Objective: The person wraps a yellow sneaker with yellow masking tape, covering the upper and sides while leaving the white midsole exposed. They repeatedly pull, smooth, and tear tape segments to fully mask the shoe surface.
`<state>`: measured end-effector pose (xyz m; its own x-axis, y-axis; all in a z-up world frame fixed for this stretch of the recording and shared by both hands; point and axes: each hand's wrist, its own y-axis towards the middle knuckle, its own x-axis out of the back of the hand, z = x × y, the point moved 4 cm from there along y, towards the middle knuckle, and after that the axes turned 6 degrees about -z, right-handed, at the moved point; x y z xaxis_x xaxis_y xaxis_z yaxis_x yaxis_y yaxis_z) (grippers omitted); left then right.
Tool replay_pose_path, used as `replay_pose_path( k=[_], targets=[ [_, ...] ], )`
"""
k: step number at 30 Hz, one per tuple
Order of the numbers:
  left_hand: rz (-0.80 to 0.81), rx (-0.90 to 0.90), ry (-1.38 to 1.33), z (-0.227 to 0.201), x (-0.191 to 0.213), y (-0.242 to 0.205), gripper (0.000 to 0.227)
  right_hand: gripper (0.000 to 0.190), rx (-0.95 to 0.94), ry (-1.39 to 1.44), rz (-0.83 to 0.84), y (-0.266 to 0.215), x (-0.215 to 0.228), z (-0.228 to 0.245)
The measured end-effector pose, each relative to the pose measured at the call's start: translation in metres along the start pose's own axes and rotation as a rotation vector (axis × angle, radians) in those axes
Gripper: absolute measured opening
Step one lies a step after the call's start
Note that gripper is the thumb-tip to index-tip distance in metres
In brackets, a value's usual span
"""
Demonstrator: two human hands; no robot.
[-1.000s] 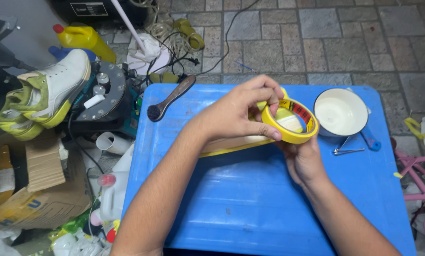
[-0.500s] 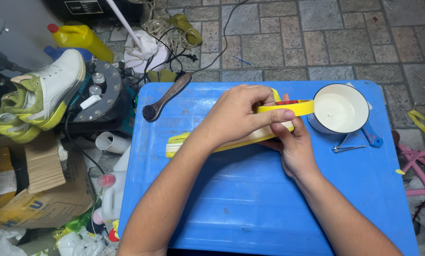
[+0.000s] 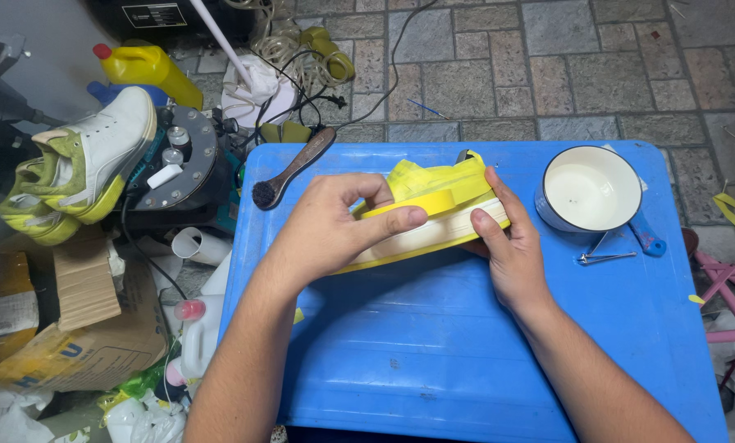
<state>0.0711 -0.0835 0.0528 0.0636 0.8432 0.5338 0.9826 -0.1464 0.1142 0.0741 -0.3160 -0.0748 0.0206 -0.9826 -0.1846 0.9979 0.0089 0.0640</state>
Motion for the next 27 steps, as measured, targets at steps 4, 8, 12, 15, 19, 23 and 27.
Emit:
replay_pose_path(
  k=[4,8,12,15,19,23,27],
  targets=[
    [-0.036,-0.121,-0.008,-0.005,0.007,-0.008,0.047,0.062,0.007,-0.002,-0.031,-0.001,0.003,-0.005],
    [-0.049,-0.199,0.021,-0.009,0.01,-0.013,0.042,0.06,-0.007,0.004,-0.047,-0.001,0.007,-0.012],
    [-0.051,-0.288,-0.006,-0.009,0.014,-0.023,0.036,0.054,0.016,-0.018,-0.029,0.001,0.011,-0.014],
    [-0.041,-0.272,-0.06,-0.002,0.016,-0.028,0.028,0.055,0.028,-0.002,-0.018,0.0,0.01,-0.015],
    [-0.126,-0.238,-0.023,0.005,0.022,-0.038,0.024,0.055,0.01,-0.027,-0.029,0.0,0.009,-0.014],
    [-0.188,-0.258,0.053,0.0,0.03,-0.045,0.02,0.056,-0.026,-0.025,-0.046,0.002,0.007,-0.011],
    [-0.24,0.006,0.227,-0.001,0.039,-0.047,0.021,0.055,-0.014,-0.043,-0.043,0.0,0.007,-0.009]
  ],
)
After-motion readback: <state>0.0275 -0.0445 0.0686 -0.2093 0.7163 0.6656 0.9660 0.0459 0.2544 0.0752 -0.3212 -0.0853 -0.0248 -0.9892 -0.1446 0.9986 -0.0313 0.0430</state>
